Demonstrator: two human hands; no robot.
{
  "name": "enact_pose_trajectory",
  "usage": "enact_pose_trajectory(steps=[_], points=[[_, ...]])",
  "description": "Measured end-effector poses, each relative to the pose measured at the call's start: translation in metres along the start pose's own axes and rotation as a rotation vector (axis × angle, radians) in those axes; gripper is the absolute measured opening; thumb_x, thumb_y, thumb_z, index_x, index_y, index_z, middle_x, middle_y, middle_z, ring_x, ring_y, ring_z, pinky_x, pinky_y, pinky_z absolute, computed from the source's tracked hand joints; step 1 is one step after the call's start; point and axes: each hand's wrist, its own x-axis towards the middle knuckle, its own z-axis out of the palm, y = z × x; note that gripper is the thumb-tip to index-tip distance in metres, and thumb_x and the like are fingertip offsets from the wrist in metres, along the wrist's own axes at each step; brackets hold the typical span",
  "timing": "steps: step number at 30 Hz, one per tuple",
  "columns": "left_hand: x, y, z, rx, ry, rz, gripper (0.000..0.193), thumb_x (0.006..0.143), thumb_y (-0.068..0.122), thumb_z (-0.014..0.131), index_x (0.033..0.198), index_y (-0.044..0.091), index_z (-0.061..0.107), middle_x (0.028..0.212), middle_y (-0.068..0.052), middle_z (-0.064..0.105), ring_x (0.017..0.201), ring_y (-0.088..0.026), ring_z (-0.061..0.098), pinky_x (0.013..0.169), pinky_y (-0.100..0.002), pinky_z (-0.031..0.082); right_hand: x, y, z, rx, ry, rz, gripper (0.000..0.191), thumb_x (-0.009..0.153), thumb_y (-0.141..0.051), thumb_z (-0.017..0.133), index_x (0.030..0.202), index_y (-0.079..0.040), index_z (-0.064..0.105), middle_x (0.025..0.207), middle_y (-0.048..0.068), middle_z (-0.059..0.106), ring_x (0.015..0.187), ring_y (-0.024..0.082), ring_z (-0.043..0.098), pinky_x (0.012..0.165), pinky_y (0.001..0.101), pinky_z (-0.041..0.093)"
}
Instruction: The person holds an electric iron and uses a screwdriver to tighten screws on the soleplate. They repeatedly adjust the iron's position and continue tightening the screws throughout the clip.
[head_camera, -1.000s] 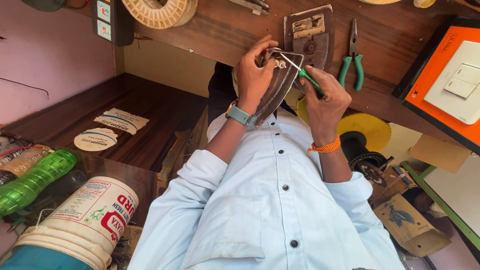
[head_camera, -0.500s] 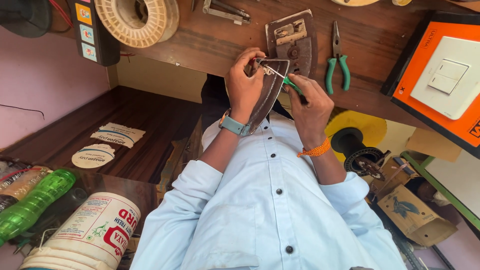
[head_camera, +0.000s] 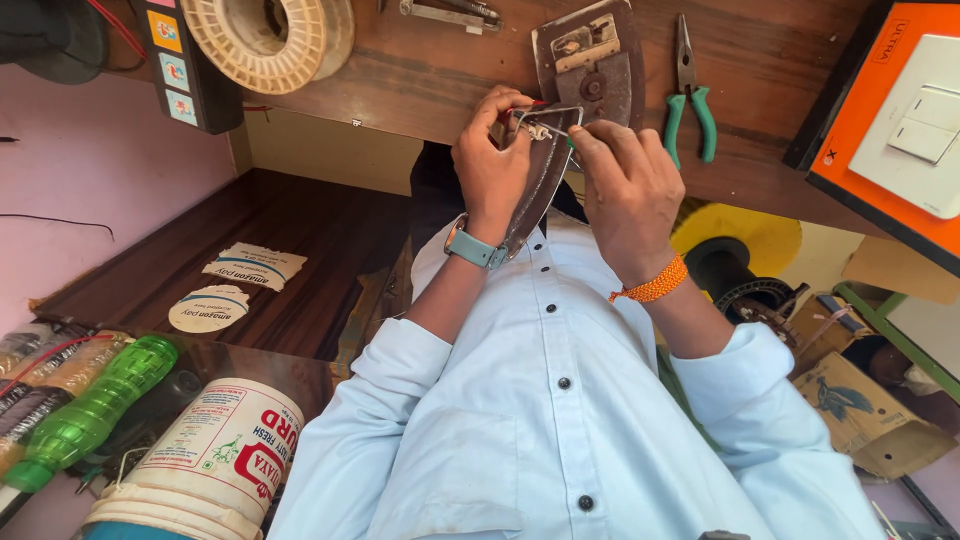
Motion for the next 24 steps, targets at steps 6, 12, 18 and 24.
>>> enact_pose_trajectory(steps=[6, 12, 18, 24], points=[[-0.002, -0.004, -0.001, 0.015, 0.04, 0.058, 0.025, 0.085, -0.008, 0.067, 0.107, 0.001, 0.073, 0.119, -0.006, 0.075, 0.104, -0.018, 0.073, 0.094, -0.03, 0.056, 0.011, 0.004, -0.009, -0.074, -0.182, -0.067, 0.015, 0.107, -0.021, 0.07, 0.115, -0.008, 0.07, 0.091, 0.004, 0.066, 0.068, 0.02, 0.055, 0.065, 0.0351, 0.043], [-0.003, -0.009, -0.005, -0.022, 0.051, 0.091, 0.028, 0.085, -0.009, 0.066, 0.11, 0.002, 0.072, 0.123, -0.005, 0.072, 0.109, -0.016, 0.071, 0.092, -0.028, 0.055, 0.017, 0.009, -0.013, 0.021, -0.365, -0.061, 0.019, 0.107, -0.023, 0.069, 0.114, -0.006, 0.065, 0.09, 0.006, 0.064, 0.065, 0.024, 0.056, 0.062, 0.0356, 0.045], [-0.006, -0.014, 0.002, 0.022, 0.043, 0.068, 0.028, 0.084, -0.008, 0.067, 0.11, 0.003, 0.072, 0.123, -0.004, 0.074, 0.104, -0.014, 0.073, 0.091, -0.027, 0.058, 0.023, 0.021, -0.018, -0.135, -0.372, -0.312, 0.035, 0.095, -0.014, 0.069, 0.128, -0.005, 0.063, 0.096, 0.003, 0.062, 0.087, 0.019, 0.064, 0.074, 0.0335, 0.051], [-0.003, -0.016, 0.0, -0.079, 0.028, 0.093, 0.028, 0.087, -0.009, 0.065, 0.112, 0.003, 0.072, 0.13, -0.005, 0.071, 0.114, -0.016, 0.071, 0.093, -0.027, 0.057, 0.022, 0.032, -0.017, -0.001, -0.352, -0.249, 0.03, 0.102, -0.017, 0.068, 0.128, -0.004, 0.064, 0.094, 0.005, 0.062, 0.081, 0.02, 0.065, 0.066, 0.0343, 0.049]])
